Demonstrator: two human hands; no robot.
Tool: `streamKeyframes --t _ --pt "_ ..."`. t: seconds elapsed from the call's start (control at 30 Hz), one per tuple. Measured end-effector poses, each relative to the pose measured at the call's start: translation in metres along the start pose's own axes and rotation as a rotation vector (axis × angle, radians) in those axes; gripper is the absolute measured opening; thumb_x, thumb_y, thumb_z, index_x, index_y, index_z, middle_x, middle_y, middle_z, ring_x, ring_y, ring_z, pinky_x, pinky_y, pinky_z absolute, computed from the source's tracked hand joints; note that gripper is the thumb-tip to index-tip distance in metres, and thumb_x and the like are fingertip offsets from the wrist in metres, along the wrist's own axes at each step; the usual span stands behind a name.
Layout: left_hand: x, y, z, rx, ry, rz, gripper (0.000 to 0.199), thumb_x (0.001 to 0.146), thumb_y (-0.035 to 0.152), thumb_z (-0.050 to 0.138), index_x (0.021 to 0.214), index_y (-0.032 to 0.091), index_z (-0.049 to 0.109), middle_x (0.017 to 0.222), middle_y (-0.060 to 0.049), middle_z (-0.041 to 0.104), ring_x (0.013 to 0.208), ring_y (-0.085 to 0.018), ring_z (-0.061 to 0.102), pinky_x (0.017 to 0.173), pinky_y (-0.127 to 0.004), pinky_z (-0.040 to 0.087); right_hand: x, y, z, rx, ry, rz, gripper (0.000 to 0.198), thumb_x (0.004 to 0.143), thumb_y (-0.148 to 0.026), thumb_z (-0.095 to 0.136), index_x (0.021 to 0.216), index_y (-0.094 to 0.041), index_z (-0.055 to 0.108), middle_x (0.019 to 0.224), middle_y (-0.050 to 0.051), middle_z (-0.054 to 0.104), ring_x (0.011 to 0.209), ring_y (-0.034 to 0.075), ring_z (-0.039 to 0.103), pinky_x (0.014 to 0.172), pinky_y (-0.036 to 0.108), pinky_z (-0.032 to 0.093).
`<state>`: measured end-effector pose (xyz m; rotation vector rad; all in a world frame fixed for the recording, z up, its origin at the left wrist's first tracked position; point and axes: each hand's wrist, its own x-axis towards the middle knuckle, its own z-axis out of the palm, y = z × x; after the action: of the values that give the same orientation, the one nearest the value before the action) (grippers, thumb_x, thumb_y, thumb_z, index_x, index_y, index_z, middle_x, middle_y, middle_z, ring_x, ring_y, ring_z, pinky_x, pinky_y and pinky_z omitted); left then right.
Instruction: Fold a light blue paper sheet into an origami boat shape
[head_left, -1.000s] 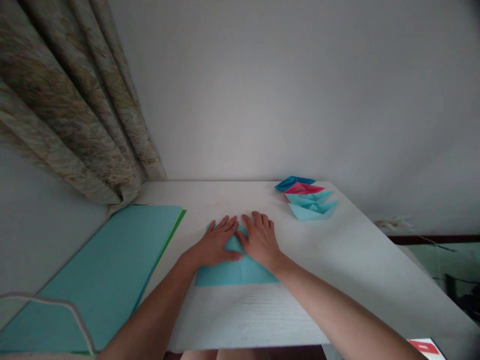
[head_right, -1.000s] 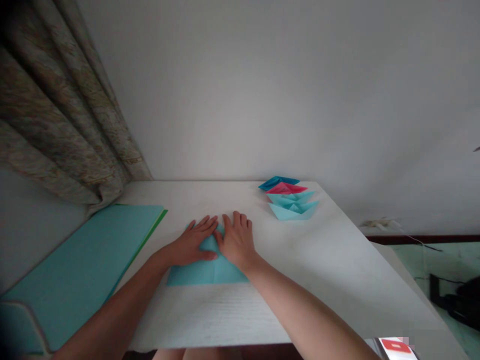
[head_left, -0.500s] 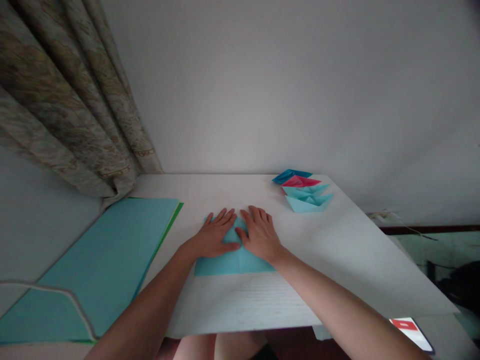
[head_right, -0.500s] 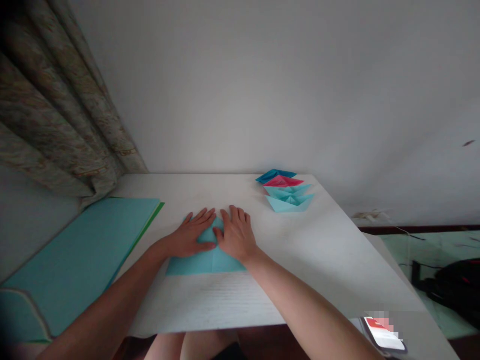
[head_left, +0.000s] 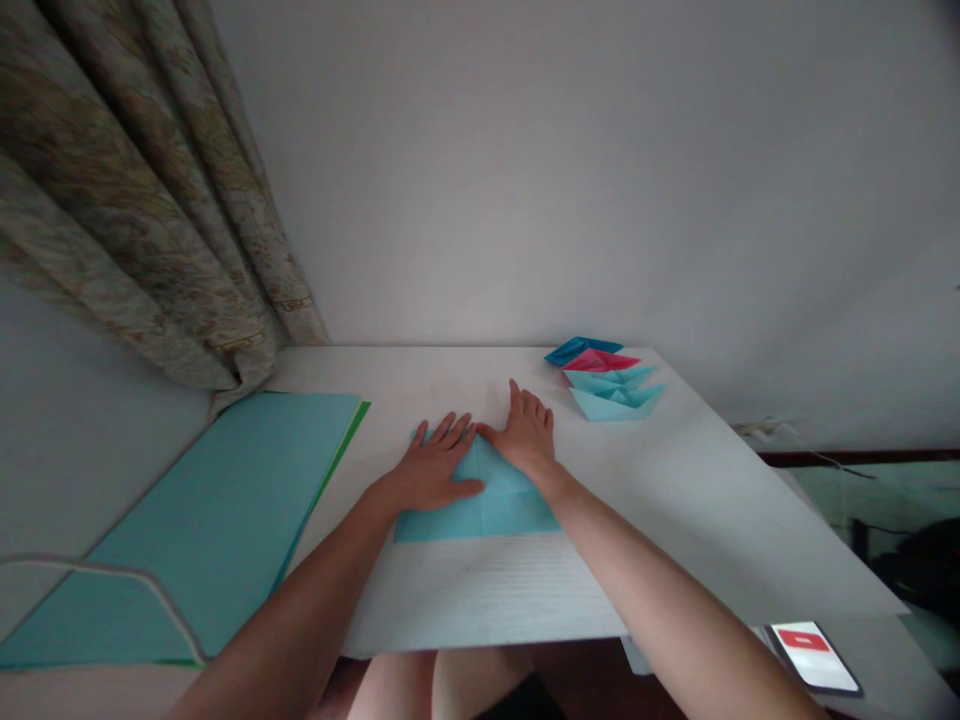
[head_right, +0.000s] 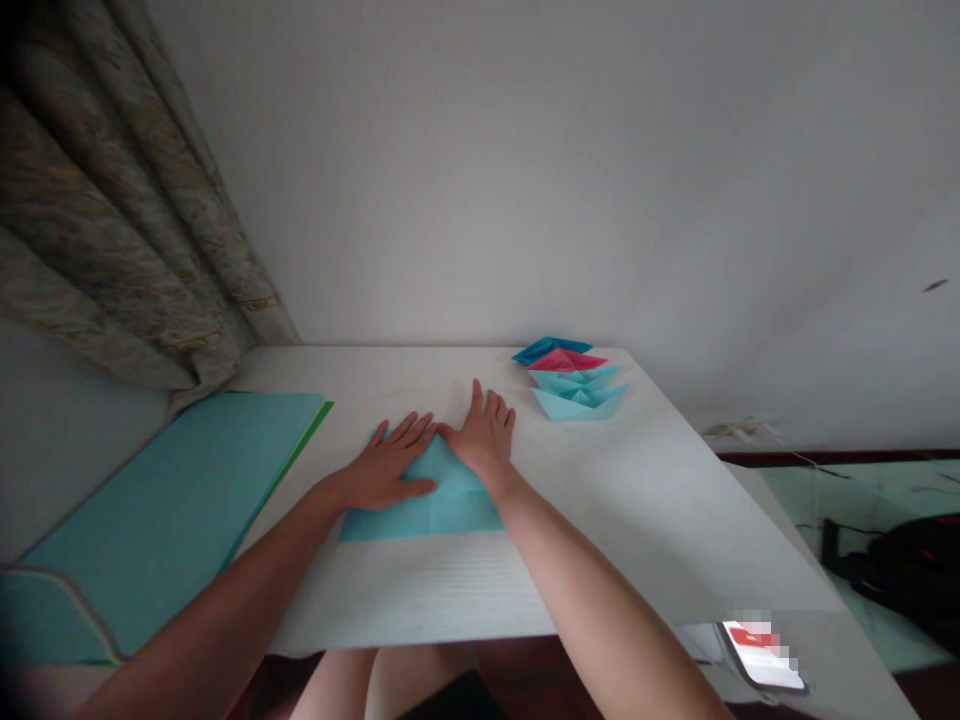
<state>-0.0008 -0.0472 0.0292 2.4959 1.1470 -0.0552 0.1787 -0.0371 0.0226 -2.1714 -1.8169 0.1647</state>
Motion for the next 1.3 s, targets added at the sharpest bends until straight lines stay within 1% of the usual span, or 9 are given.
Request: streamKeyframes --t 0.1,0.27,0.6,0.9,1.0,1.07,1.13,1.2,1.3 --pt "0.000 0.005 0.004 0.023 0.041 -0.027 0.087 0.087 0.070 0.032 0.154 0.020 0.007 0.161 -0.009 0.002 0.147 -0.033 -0.003 0.112 -0.064 -0.004 0.001 0.001 0.000 -0.014 -0.067 -0.012 0.094 0.082 -0.064 0.051 0.153 -0.017 0.009 0.154 0.021 0.024 0.143 0.035 0.018 0.111 0.055 0.013" --pt "-0.002 0.010 0.009 0.055 0.117 -0.044 0.092 0.083 0.076 0.032 0.154 0.021 0.012 0.161 -0.008 0.006 0.147 -0.035 0.001 0.110 -0.069 -0.001 -0.005 0.006 -0.010 -0.004 -0.101 -0.063 0.089 0.084 -0.058 0.053 0.153 -0.019 0.013 0.155 0.020 0.024 0.144 0.034 0.018 0.113 0.053 0.014" --pt "-0.003 0.014 0.013 0.109 0.192 -0.064 0.086 0.084 0.075 0.032 0.152 0.025 0.020 0.161 -0.007 0.012 0.147 -0.032 0.006 0.113 -0.064 0.001 -0.031 0.039 -0.029 -0.015 -0.180 -0.182 0.077 0.089 -0.043 0.048 0.152 -0.014 0.016 0.158 0.016 0.021 0.146 0.028 0.016 0.115 0.051 0.012" --pt "-0.004 0.015 0.012 0.134 0.187 -0.059 0.086 0.084 0.075 0.031 0.152 0.024 0.019 0.160 -0.009 0.011 0.147 -0.032 0.006 0.112 -0.065 0.003 -0.054 0.072 -0.047 -0.001 -0.260 -0.129 0.076 0.086 -0.033 0.048 0.152 -0.016 0.016 0.159 0.011 0.018 0.147 0.023 0.011 0.116 0.052 0.009" --pt "-0.004 0.016 0.011 0.149 0.185 -0.060 0.087 0.084 0.075 0.032 0.152 0.023 0.018 0.161 -0.010 0.010 0.147 -0.033 0.006 0.112 -0.066 0.004 -0.051 0.059 -0.048 0.032 -0.202 -0.071 0.070 0.083 -0.023 0.047 0.149 -0.012 0.026 0.155 0.013 0.031 0.143 0.025 0.025 0.115 0.050 0.017" --pt "-0.004 0.016 0.011 0.153 0.176 -0.064 0.085 0.085 0.073 0.031 0.152 0.023 0.019 0.160 -0.010 0.011 0.147 -0.033 0.006 0.111 -0.066 0.005 -0.049 0.039 -0.046 0.048 -0.118 -0.117 0.058 0.085 -0.013 0.038 0.143 -0.008 0.038 0.146 0.014 0.045 0.135 0.021 0.040 0.114 0.040 0.024" --pt "-0.004 0.016 0.011 0.155 0.174 -0.066 0.072 0.092 0.065 0.024 0.152 0.024 0.021 0.160 -0.008 0.013 0.147 -0.030 0.008 0.112 -0.065 0.007 -0.052 0.014 -0.040 0.040 -0.052 -0.237 0.053 0.087 -0.012 0.033 0.139 -0.010 0.045 0.142 0.014 0.050 0.134 0.022 0.042 0.114 0.042 0.024" --pt "-0.003 0.014 0.012 0.180 0.187 -0.062 0.059 0.098 0.050 0.019 0.151 0.025 0.024 0.160 -0.006 0.015 0.147 -0.028 0.010 0.112 -0.064 0.011 -0.058 -0.010 -0.030 0.025 -0.047 -0.362 0.050 0.089 -0.015 0.034 0.138 -0.009 0.046 0.143 0.016 0.048 0.134 0.024 0.040 0.113 0.046 0.024" --pt "0.000 0.012 0.017 0.257 0.207 -0.062 0.054 0.098 0.034 0.022 0.151 0.024 0.026 0.160 -0.005 0.016 0.147 -0.027 0.013 0.111 -0.065 0.016 -0.068 -0.030 -0.011 0.007 -0.070 -0.377 0.056 0.087 -0.016 0.037 0.142 0.000 0.038 0.146 0.022 0.041 0.137 0.028 0.037 0.112 0.047 0.027"
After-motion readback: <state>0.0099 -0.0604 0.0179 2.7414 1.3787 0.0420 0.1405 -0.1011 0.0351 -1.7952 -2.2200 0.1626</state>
